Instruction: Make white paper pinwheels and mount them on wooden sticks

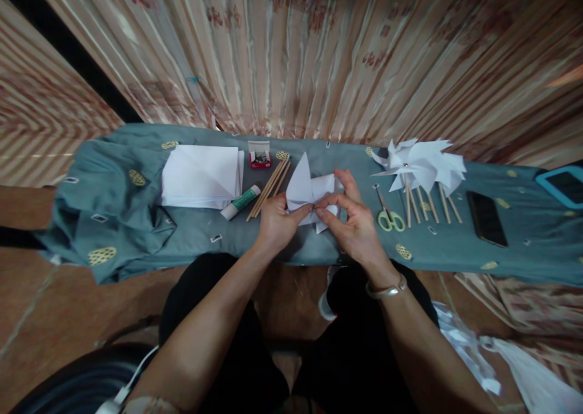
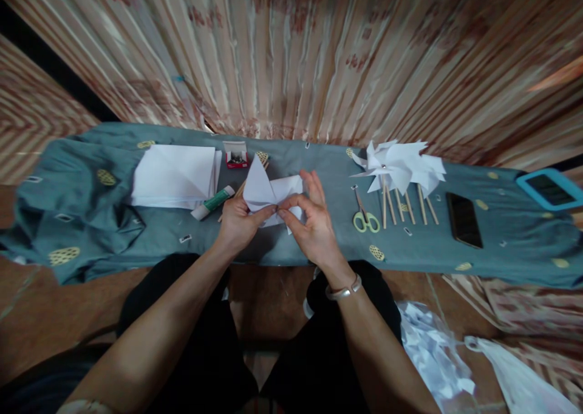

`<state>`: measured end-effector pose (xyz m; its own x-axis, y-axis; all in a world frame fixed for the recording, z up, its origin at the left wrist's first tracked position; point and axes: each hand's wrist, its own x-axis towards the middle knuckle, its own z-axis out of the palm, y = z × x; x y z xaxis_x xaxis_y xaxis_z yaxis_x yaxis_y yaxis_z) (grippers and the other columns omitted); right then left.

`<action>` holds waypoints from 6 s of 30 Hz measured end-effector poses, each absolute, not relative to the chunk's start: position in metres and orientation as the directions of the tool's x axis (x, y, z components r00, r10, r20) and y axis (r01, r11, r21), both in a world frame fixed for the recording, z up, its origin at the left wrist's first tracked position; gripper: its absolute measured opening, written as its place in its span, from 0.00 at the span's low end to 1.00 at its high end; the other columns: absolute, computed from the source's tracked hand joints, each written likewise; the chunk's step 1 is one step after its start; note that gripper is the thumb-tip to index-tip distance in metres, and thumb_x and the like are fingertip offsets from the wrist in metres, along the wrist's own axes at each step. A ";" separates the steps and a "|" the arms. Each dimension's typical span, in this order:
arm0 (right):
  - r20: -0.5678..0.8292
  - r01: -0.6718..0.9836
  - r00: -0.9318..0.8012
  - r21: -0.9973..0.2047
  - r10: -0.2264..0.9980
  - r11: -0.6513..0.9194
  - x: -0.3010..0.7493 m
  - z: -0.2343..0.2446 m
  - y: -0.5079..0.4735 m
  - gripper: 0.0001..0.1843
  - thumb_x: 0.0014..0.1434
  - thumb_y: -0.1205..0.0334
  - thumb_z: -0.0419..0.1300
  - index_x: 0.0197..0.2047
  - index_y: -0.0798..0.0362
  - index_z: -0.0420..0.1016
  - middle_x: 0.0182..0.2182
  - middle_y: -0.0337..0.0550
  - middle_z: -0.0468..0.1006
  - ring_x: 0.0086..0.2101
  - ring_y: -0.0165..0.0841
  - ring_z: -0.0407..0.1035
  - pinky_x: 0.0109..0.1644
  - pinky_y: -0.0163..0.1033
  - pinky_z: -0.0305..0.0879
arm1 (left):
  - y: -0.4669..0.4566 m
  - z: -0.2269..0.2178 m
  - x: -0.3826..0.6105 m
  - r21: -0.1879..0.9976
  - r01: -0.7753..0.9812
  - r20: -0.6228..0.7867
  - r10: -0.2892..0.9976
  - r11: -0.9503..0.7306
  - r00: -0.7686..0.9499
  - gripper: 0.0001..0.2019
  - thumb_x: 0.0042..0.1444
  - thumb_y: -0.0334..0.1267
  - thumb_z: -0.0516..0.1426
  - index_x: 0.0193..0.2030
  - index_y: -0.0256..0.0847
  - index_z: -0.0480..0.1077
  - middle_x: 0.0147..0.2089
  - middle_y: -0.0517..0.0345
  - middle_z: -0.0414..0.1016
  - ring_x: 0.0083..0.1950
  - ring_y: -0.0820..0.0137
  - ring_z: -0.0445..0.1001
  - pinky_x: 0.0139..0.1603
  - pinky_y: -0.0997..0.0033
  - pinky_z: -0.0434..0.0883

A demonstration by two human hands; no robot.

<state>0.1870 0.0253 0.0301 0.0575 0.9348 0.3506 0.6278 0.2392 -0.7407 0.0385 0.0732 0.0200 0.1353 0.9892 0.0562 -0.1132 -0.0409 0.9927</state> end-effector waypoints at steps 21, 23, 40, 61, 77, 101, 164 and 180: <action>0.324 0.677 0.007 -0.698 0.946 0.234 0.189 0.032 0.025 0.05 0.59 0.58 0.60 0.35 0.49 0.75 0.67 0.40 0.58 0.69 0.42 0.41 0.70 0.58 0.39 | 0.074 0.008 0.036 0.995 -0.004 0.101 0.982 -0.102 0.161 0.05 0.43 0.33 0.64 0.30 0.38 0.79 0.30 0.57 0.81 0.32 0.64 0.77 0.35 0.69 0.71; 0.314 0.680 -0.002 -0.696 0.949 0.232 0.189 0.032 0.025 0.06 0.60 0.57 0.60 0.35 0.49 0.75 0.67 0.41 0.58 0.69 0.43 0.41 0.70 0.58 0.38 | 0.074 0.007 0.036 0.994 0.007 0.108 0.980 -0.111 0.165 0.04 0.43 0.33 0.64 0.30 0.38 0.79 0.30 0.57 0.81 0.32 0.63 0.78 0.36 0.68 0.72; 0.296 0.639 0.053 -0.744 0.954 0.195 0.189 0.024 0.029 0.12 0.57 0.50 0.61 0.33 0.51 0.76 0.66 0.48 0.61 0.68 0.47 0.44 0.69 0.59 0.40 | 0.074 0.001 0.032 0.928 0.230 0.236 0.939 -0.295 0.250 0.07 0.49 0.34 0.61 0.35 0.38 0.78 0.32 0.59 0.82 0.34 0.65 0.78 0.37 0.70 0.72; 0.387 0.600 0.274 -0.785 0.880 0.158 0.177 0.019 0.031 0.19 0.52 0.54 0.65 0.46 0.52 0.72 0.64 0.55 0.61 0.65 0.47 0.53 0.67 0.57 0.49 | 0.077 0.000 0.031 0.971 0.081 0.198 0.951 -0.223 0.238 0.12 0.48 0.39 0.61 0.39 0.37 0.79 0.38 0.55 0.83 0.40 0.61 0.80 0.42 0.66 0.74; 0.004 0.078 0.330 -0.997 0.944 -0.023 0.171 0.014 0.035 0.52 0.44 0.48 0.70 0.66 0.52 0.50 0.32 0.40 0.81 0.31 0.37 0.75 0.39 0.45 0.74 | 0.079 -0.002 0.032 0.992 -0.116 0.065 0.985 -0.047 0.160 0.10 0.40 0.40 0.65 0.30 0.37 0.79 0.30 0.55 0.82 0.31 0.64 0.78 0.33 0.68 0.73; 0.092 0.167 0.367 -0.985 0.926 0.031 0.165 0.012 0.040 0.39 0.48 0.55 0.69 0.61 0.50 0.61 0.32 0.39 0.82 0.32 0.40 0.78 0.38 0.48 0.76 | 0.079 -0.008 0.032 0.994 -0.103 0.047 0.992 -0.035 0.115 0.10 0.43 0.42 0.65 0.30 0.38 0.78 0.29 0.58 0.81 0.32 0.66 0.77 0.35 0.69 0.74; -0.006 -0.015 0.324 -1.000 0.946 -0.001 0.165 0.010 0.042 0.27 0.43 0.59 0.69 0.47 0.49 0.68 0.29 0.35 0.81 0.27 0.33 0.75 0.30 0.36 0.72 | 0.083 -0.001 0.028 0.994 -0.091 -0.053 0.993 0.063 0.110 0.10 0.35 0.40 0.67 0.22 0.36 0.75 0.22 0.60 0.76 0.25 0.71 0.72 0.28 0.72 0.70; -0.048 -0.014 0.305 -0.999 0.951 -0.045 0.161 0.013 0.043 0.29 0.44 0.58 0.68 0.50 0.51 0.68 0.30 0.37 0.83 0.27 0.34 0.75 0.30 0.36 0.70 | 0.084 0.002 0.026 0.978 -0.161 -0.115 0.987 0.132 0.111 0.14 0.31 0.41 0.69 0.27 0.35 0.78 0.23 0.59 0.77 0.25 0.70 0.73 0.27 0.74 0.69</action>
<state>0.1610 0.0431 0.0134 0.3049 0.9512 -0.0475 -0.0138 -0.0455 -0.9989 0.0260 0.0840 0.0016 0.1106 0.9872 -0.1147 -0.1611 0.1316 0.9781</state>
